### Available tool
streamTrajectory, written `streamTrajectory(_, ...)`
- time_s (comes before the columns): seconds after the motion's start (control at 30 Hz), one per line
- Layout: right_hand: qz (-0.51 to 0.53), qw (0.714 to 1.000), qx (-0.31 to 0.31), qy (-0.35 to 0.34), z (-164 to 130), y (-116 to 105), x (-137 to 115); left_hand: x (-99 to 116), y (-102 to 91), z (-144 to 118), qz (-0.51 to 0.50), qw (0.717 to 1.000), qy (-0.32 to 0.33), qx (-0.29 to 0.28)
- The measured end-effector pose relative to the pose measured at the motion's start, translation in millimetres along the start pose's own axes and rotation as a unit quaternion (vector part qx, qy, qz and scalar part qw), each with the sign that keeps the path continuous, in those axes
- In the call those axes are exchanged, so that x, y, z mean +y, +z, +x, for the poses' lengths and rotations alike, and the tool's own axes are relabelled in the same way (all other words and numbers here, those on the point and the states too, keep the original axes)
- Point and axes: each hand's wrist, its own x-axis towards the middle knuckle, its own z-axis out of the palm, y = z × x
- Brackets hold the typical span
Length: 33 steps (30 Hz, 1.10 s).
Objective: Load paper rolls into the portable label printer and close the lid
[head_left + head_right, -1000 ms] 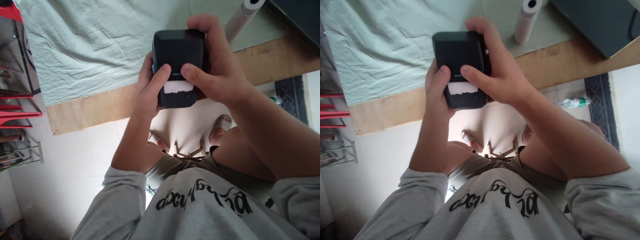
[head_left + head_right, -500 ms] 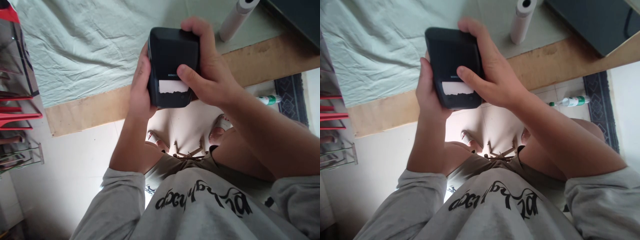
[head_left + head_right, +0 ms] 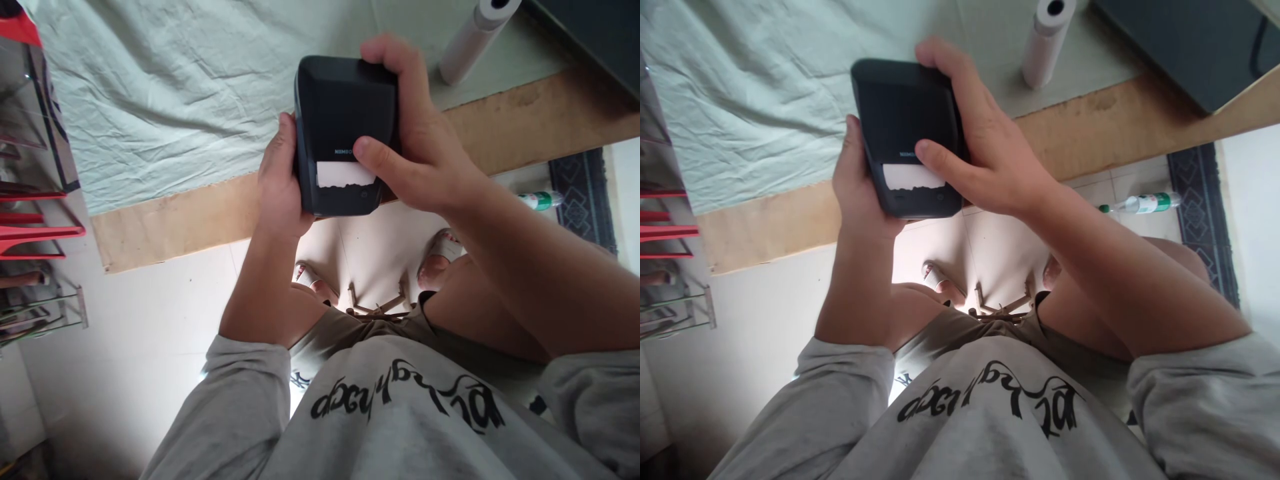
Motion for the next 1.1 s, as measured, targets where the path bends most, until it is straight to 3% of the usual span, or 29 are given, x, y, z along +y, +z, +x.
streamTrajectory(0.1,-0.001,1.000,0.003,-0.003,0.0,1.4,0.7,-4.1,-2.2,1.5,-0.001,0.997,0.053,-0.062)
streamTrajectory(0.3,-0.012,0.999,0.024,-0.017,-1.0,5.0,0.8,-7.1,-9.0,7.0,0.008,0.993,0.092,-0.080)
streamTrajectory(0.57,-0.013,1.000,-0.018,0.002,0.8,-4.0,-7.1,-1.1,-2.1,2.9,-0.016,0.991,0.055,-0.122)
streamTrajectory(0.7,-0.116,0.991,-0.042,0.055,2.1,-14.4,-12.9,1.4,4.9,0.7,-0.040,0.986,0.053,-0.150)
streamTrajectory(0.8,-0.177,0.979,-0.050,0.082,2.9,-21.8,-17.1,1.2,6.5,0.9,-0.056,0.986,0.053,-0.151)
streamTrajectory(1.1,-0.198,0.972,-0.050,0.116,4.2,-29.9,-24.4,-5.3,2.2,3.9,-0.013,0.988,0.088,-0.125)
